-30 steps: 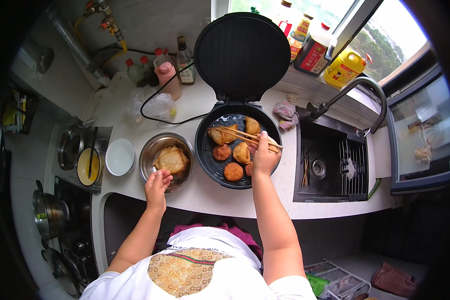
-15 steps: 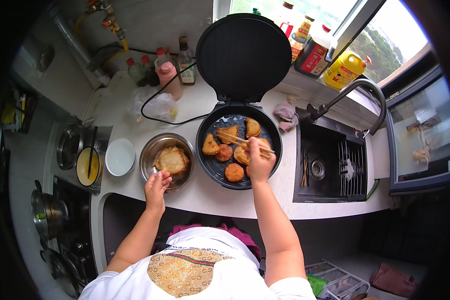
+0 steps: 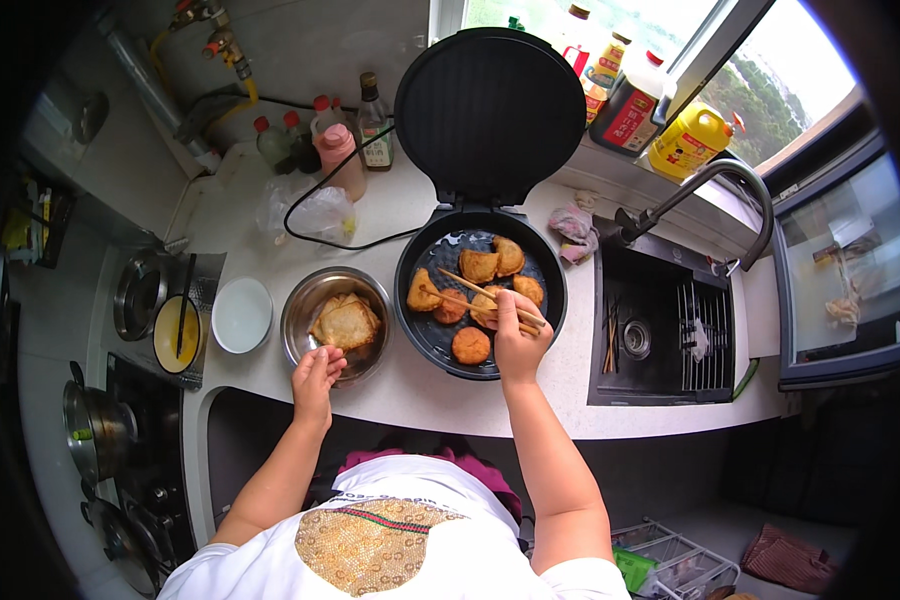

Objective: The person stirs a pot on a stove, retrieves chopsticks from a drawer, and uses them to move fried items from a bowl into a pan before washing a cucumber in a sink.

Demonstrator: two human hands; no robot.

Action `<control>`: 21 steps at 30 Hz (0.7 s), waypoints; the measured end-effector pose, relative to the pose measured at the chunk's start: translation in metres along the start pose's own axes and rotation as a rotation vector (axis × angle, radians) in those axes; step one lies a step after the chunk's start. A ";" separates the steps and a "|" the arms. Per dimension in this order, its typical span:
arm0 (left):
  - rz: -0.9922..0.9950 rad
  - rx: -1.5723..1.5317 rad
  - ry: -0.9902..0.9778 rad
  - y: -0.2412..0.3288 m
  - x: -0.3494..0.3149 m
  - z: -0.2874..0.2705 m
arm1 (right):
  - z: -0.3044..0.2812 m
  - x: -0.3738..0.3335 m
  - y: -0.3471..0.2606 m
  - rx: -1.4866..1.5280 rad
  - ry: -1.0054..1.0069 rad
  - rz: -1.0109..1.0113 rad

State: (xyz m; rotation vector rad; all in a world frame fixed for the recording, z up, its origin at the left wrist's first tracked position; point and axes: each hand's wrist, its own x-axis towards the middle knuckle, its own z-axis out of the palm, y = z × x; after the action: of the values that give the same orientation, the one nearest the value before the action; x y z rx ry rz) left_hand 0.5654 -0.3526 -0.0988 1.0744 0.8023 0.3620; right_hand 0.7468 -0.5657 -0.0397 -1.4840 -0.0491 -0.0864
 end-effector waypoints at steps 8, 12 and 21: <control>-0.004 -0.005 -0.023 0.001 -0.001 0.007 | 0.014 -0.015 0.017 -0.175 -0.159 -0.173; -0.008 -0.002 -0.012 0.002 0.000 0.008 | 0.019 -0.013 0.018 -0.310 -0.186 -0.408; -0.013 0.006 0.011 0.000 -0.001 -0.004 | -0.009 -0.010 0.022 -0.111 0.104 -0.277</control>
State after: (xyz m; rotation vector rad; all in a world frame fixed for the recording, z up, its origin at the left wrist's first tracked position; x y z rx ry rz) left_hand 0.5621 -0.3504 -0.0994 1.0734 0.8201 0.3545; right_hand 0.7385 -0.5723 -0.0631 -1.5742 -0.1681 -0.3951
